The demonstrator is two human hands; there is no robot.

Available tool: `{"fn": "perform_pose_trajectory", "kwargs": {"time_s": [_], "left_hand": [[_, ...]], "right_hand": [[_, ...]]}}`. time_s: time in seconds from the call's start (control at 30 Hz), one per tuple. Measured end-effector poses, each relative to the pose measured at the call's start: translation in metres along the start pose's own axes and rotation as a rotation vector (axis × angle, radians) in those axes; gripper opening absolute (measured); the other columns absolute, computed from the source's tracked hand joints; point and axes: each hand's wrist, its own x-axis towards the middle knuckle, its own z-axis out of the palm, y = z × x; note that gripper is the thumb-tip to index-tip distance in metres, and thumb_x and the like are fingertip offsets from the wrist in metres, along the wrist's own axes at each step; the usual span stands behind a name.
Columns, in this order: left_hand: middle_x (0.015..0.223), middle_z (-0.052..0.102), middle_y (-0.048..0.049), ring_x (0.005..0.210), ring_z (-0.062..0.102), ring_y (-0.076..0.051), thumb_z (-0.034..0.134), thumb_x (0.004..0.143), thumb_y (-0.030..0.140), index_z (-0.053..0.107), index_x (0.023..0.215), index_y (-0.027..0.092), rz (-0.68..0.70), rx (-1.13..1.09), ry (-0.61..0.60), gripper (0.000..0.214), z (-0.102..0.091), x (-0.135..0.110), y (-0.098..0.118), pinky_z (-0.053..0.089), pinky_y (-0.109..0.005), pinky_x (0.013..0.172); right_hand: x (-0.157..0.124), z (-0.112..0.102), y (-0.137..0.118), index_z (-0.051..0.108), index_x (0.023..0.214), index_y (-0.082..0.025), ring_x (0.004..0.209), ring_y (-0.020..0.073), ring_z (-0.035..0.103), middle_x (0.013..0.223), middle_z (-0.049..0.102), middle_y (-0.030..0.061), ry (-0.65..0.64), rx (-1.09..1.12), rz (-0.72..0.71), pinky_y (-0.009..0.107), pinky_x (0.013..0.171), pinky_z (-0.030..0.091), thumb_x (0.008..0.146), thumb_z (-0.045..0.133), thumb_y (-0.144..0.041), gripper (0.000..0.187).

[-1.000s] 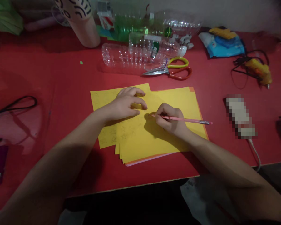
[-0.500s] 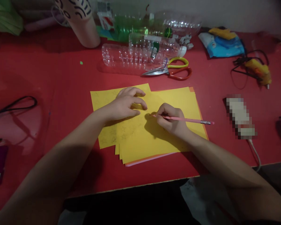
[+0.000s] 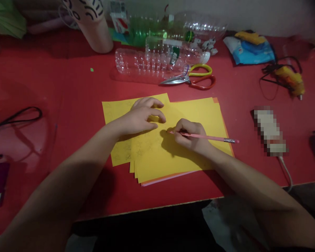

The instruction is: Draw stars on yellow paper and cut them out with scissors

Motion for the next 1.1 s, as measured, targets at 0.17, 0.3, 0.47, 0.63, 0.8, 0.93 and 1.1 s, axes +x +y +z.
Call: {"fn": "perform_pose_trajectory", "kwargs": {"time_s": [0.17, 0.3, 0.47, 0.63, 0.8, 0.93, 1.1], "left_hand": [[0.141, 0.05, -0.0025, 0.141, 0.035, -0.03, 0.058, 0.081, 0.024, 0.075, 0.098, 0.029, -0.007, 0.006, -0.007, 0.025, 0.0, 0.0, 0.001, 0.02, -0.052, 0.12], [0.141, 0.05, -0.0023, 0.141, 0.034, -0.031, 0.058, 0.081, 0.025, 0.075, 0.098, 0.029, -0.008, -0.003, -0.002, 0.024, 0.0, 0.0, 0.0, 0.02, -0.053, 0.121], [0.141, 0.05, -0.0029, 0.142, 0.033, -0.031, 0.058, 0.08, 0.024, 0.074, 0.097, 0.029, -0.016, -0.004, -0.016, 0.024, -0.001, 0.0, 0.001, 0.02, -0.053, 0.121], [0.141, 0.05, -0.0022, 0.141, 0.034, -0.031, 0.057, 0.081, 0.024, 0.074, 0.097, 0.029, -0.014, -0.007, -0.011, 0.024, -0.001, 0.0, 0.0, 0.02, -0.053, 0.121], [0.142, 0.05, -0.0031, 0.142, 0.034, -0.031, 0.058, 0.082, 0.026, 0.074, 0.099, 0.029, 0.018, 0.005, -0.003, 0.024, 0.001, 0.0, -0.003, 0.02, -0.054, 0.121], [0.144, 0.049, -0.0045, 0.142, 0.035, -0.031, 0.06, 0.081, 0.026, 0.071, 0.11, 0.028, 0.022, 0.025, 0.006, 0.031, -0.002, 0.0, -0.006, 0.024, -0.052, 0.121], [0.144, 0.049, -0.0067, 0.139, 0.039, -0.031, 0.057, 0.081, 0.023, 0.065, 0.119, 0.026, -0.012, 0.06, 0.075, 0.039, -0.01, -0.002, -0.004, 0.028, -0.053, 0.121]], "right_hand": [[0.0, 0.0, 0.001, 0.048, 0.071, -0.022, 0.048, 0.0082, 0.035, 0.056, 0.046, -0.0066, -0.033, -0.009, -0.018, 0.024, 0.046, 0.026, 0.078, 0.053, -0.015, 0.011], [0.001, -0.001, 0.001, 0.048, 0.071, -0.022, 0.048, 0.0084, 0.036, 0.055, 0.045, -0.0068, -0.069, 0.0, -0.03, 0.025, 0.046, 0.026, 0.079, 0.053, -0.014, 0.012], [0.001, -0.002, 0.001, 0.05, 0.073, -0.023, 0.051, 0.009, 0.038, 0.057, 0.047, -0.0064, -0.103, 0.022, -0.013, 0.027, 0.048, 0.028, 0.081, 0.054, -0.015, 0.012], [0.001, -0.003, 0.0, 0.05, 0.072, -0.023, 0.052, 0.0093, 0.04, 0.058, 0.049, -0.0061, -0.128, 0.043, -0.007, 0.027, 0.049, 0.028, 0.08, 0.055, -0.016, 0.011], [0.003, -0.002, -0.001, 0.052, 0.074, -0.023, 0.049, 0.0103, 0.045, 0.058, 0.055, -0.0051, 0.011, 0.174, 0.115, 0.026, 0.047, 0.032, 0.084, 0.058, -0.021, 0.012], [0.006, -0.003, 0.0, 0.05, 0.075, -0.025, 0.042, 0.0104, 0.044, 0.054, 0.057, -0.0049, 0.157, 0.379, 0.194, 0.025, 0.043, 0.033, 0.094, 0.054, -0.035, 0.022], [0.006, -0.004, -0.002, 0.052, 0.077, -0.024, 0.047, 0.0112, 0.049, 0.058, 0.058, -0.0048, 0.137, 0.374, 0.173, 0.026, 0.046, 0.036, 0.087, 0.064, -0.029, 0.017]]}}
